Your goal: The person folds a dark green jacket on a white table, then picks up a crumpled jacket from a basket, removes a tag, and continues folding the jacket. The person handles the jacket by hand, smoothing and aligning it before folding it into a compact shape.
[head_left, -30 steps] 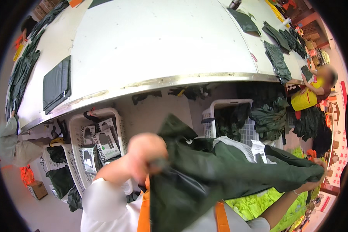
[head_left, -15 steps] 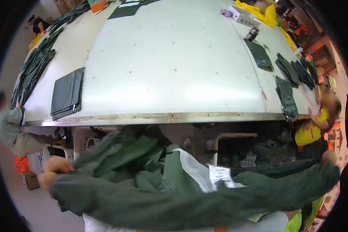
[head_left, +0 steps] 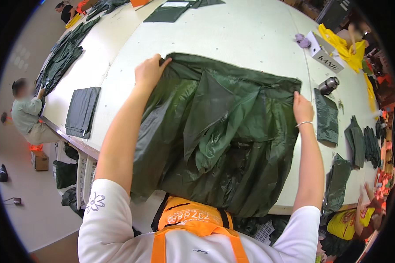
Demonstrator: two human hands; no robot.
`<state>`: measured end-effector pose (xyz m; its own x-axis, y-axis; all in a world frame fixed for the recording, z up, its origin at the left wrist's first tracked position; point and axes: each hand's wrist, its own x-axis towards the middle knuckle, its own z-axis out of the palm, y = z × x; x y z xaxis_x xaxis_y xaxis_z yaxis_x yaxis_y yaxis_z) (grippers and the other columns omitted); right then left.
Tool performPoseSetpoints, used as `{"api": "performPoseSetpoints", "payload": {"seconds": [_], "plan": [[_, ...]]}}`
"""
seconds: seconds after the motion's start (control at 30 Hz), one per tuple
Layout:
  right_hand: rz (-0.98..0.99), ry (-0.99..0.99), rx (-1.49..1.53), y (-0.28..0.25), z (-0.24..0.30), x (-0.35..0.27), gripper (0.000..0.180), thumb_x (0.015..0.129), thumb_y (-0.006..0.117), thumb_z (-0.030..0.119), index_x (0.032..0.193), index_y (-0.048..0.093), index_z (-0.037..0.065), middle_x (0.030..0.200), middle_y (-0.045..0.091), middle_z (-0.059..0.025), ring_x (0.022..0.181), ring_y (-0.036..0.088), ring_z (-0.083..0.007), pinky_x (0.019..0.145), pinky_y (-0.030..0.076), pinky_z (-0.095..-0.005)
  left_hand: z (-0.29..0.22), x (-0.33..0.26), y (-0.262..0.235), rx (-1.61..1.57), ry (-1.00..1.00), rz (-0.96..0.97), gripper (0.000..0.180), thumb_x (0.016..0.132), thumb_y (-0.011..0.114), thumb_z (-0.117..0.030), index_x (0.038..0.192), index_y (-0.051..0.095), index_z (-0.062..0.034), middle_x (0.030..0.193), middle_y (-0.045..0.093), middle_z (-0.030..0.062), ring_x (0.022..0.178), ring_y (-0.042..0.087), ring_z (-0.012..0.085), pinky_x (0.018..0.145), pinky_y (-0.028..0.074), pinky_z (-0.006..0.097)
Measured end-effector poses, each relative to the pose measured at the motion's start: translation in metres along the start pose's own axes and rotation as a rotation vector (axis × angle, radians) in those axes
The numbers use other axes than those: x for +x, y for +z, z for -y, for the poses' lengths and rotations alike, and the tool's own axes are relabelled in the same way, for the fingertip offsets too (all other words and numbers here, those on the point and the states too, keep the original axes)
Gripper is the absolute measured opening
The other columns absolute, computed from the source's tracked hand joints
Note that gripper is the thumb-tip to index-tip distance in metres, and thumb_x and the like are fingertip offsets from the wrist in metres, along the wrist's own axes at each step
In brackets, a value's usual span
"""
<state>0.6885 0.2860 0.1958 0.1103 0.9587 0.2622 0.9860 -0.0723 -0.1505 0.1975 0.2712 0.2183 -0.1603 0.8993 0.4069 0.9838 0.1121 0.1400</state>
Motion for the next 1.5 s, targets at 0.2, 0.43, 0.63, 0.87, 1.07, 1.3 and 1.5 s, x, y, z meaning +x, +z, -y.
{"api": "performPoseSetpoints", "payload": {"seconds": [0.2,0.43,0.63,0.87,1.07,1.3,1.5], "plan": [[0.299,0.008,-0.065,0.128,-0.014,0.013,0.047,0.093,0.04,0.044,0.076,0.062,0.007,0.075,0.064,-0.019,0.072,0.062,-0.0382,0.064,0.05,-0.0459,-0.001,-0.008,0.126,0.148,-0.04,0.316,0.047,0.085,0.053,-0.052,0.078,0.059,-0.0051,0.071,0.064,0.0147,0.071,0.063,0.0323,0.061,0.048,0.041],[0.376,0.197,0.022,0.166,-0.012,0.005,0.04,0.09,0.05,0.043,0.078,0.06,0.006,0.073,0.064,-0.015,0.07,0.061,-0.0343,0.065,0.049,-0.0419,0.002,-0.011,0.206,0.037,-0.261,0.478,0.061,0.076,0.057,-0.064,0.085,0.06,-0.0031,0.081,0.065,0.0195,0.079,0.062,0.0369,0.067,0.049,0.043],[0.159,0.211,0.461,0.072,-0.009,-0.051,0.026,0.089,0.059,0.024,0.08,0.06,-0.001,0.068,0.063,-0.0075,0.058,0.058,-0.0195,0.058,0.047,-0.0307,0.022,-0.016,0.157,-0.391,0.036,0.027,0.065,0.074,0.075,-0.032,0.126,0.046,-0.007,0.115,0.053,0.0134,0.099,0.053,0.0238,0.079,0.046,0.037],[0.656,0.827,1.094,0.054,0.084,-0.198,0.026,0.092,0.056,0.022,0.09,0.064,-0.002,0.074,0.064,-0.0073,0.058,0.059,-0.0102,0.05,0.047,-0.0222,-0.024,-0.151,0.042,-0.639,-0.175,0.8,0.028,0.077,0.072,-0.029,0.073,0.064,-0.002,0.059,0.061,0.01,0.051,0.06,0.0186,0.05,0.046,0.03],[0.087,0.65,0.959,0.042,-0.004,-0.19,0.019,0.091,0.053,0.015,0.092,0.064,-0.001,0.076,0.064,-0.0075,0.067,0.06,-0.0125,0.058,0.048,-0.0247,-0.096,-0.196,-0.016,-1.273,-0.333,0.979,0.018,0.088,0.06,-0.013,0.078,0.064,0.0015,0.063,0.059,0.0015,0.056,0.056,0.0073,0.051,0.043,0.02],[-0.006,0.481,-0.158,0.085,-0.304,-0.291,0.033,0.081,0.059,0.008,0.114,0.057,0.002,0.123,0.052,-0.0196,0.108,0.054,-0.0307,0.091,0.043,-0.0361,-0.22,-0.217,0.06,-2.066,-0.958,1.636,0.059,0.095,0.046,-0.033,0.138,0.027,0.0022,0.138,0.041,0.0169,0.124,0.043,0.0241,0.098,0.038,0.031],[0.028,0.354,0.07,0.068,-0.287,-0.296,0.023,0.084,0.06,0.008,0.105,0.056,0.0,0.097,0.055,-0.0156,0.093,0.052,-0.0309,0.084,0.044,-0.0378,-0.29,-0.224,0.101,-1.968,-1.401,1.099,0.062,0.094,0.052,-0.027,0.14,0.021,0.002,0.136,0.041,0.0183,0.124,0.044,0.0259,0.103,0.038,0.033]]}}
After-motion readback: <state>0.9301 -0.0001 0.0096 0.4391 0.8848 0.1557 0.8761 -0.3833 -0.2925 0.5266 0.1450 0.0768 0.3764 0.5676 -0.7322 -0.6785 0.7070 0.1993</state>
